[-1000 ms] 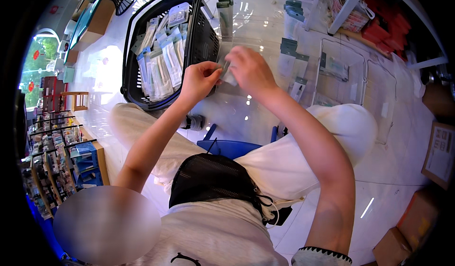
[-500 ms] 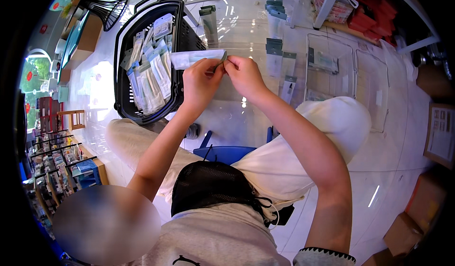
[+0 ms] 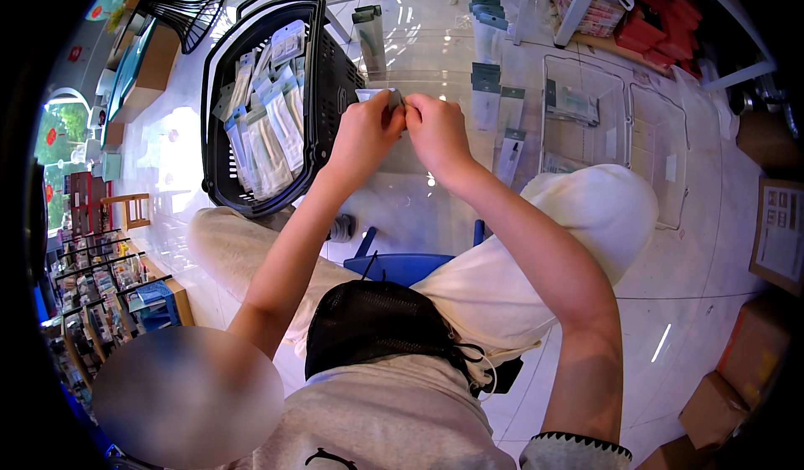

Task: The person sits cross-legged on a chair and sorts small packaged items from a black basket into clear plastic organizers. They pick up items, inspect them, and place them into specific compartments within the organizers.

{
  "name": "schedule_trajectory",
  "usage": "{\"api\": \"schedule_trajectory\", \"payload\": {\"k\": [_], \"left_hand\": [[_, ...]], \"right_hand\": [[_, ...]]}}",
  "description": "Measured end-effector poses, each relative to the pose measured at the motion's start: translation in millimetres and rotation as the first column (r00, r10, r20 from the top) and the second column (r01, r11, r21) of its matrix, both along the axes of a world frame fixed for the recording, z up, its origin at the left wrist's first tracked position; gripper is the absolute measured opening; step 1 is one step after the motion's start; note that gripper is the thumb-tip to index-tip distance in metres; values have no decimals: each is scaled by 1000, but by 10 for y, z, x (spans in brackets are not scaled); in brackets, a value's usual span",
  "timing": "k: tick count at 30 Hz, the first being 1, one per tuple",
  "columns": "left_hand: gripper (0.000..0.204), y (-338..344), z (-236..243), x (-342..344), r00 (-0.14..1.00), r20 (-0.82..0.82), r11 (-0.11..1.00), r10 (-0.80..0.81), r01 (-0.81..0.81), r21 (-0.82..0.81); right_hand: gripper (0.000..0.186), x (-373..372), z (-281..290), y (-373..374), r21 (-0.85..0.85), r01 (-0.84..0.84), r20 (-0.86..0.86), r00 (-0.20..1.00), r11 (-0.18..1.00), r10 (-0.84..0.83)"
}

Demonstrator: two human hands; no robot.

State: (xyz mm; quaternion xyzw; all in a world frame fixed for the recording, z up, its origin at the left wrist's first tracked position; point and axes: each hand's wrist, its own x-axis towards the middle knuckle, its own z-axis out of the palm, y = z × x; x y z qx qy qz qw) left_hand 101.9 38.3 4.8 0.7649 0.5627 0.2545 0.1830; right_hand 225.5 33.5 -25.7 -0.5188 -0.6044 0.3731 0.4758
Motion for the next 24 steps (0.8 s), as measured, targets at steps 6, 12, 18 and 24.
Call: {"api": "schedule_trajectory", "payload": {"k": [6,12,18,24], "left_hand": [[16,37,-55,-140,991,54,986,-123,128,-107],[15,-3,-113,-225,979,66,981,-192,194,-20],[16,-39,-149,-226,982,129,986,-140,150,-73],[17,-58,-203,-220,985,117,992,-125,125,9]], "right_hand": [[14,-27,-67,-20,-167,-89,-170,984,982,60],[13,-87,-2,-57,-297,-144,-295,954,944,53],[10,-112,21,-78,-331,-114,-300,954,937,10],[10,-125,-27,-65,-275,-79,-238,971,958,12]]}}
